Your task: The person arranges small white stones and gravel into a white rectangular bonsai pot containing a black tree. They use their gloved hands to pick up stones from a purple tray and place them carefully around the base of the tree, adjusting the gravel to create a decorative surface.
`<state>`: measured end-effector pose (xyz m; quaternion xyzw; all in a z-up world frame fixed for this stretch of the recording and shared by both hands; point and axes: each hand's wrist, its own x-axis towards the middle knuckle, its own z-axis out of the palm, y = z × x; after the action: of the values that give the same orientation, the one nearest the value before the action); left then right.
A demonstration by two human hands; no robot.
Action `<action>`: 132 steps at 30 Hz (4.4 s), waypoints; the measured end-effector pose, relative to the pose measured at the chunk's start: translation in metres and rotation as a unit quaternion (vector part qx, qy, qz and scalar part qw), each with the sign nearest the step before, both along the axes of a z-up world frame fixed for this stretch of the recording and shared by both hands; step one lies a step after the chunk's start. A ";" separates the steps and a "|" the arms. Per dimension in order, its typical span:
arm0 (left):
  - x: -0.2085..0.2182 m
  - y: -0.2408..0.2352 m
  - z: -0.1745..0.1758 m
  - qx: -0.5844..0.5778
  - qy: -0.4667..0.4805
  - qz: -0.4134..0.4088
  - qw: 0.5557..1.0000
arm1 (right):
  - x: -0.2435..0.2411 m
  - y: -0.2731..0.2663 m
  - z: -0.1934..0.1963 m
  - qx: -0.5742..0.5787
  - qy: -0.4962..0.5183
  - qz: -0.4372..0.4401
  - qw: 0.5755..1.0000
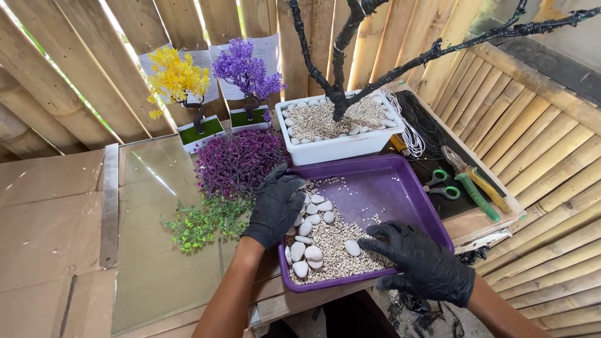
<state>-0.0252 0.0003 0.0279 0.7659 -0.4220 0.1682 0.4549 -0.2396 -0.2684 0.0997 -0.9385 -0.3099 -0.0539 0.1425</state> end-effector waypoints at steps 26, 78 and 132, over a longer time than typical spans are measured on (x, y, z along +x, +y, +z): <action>-0.016 0.002 0.031 0.027 -0.073 0.026 0.997 | 0.008 0.012 0.010 0.078 0.029 0.046 0.995; -0.012 0.005 0.036 0.120 0.012 0.077 0.990 | 0.093 -0.019 -0.066 -0.014 0.143 -0.051 0.988; -0.015 0.000 0.033 0.119 0.045 0.079 0.989 | 0.160 0.031 -0.011 -0.050 -0.044 -0.016 0.998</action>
<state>-0.0407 0.0004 0.0612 0.8523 -0.3563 0.1173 0.3646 -0.0801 -0.2372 0.0887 -0.9461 -0.3028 -0.0815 0.0807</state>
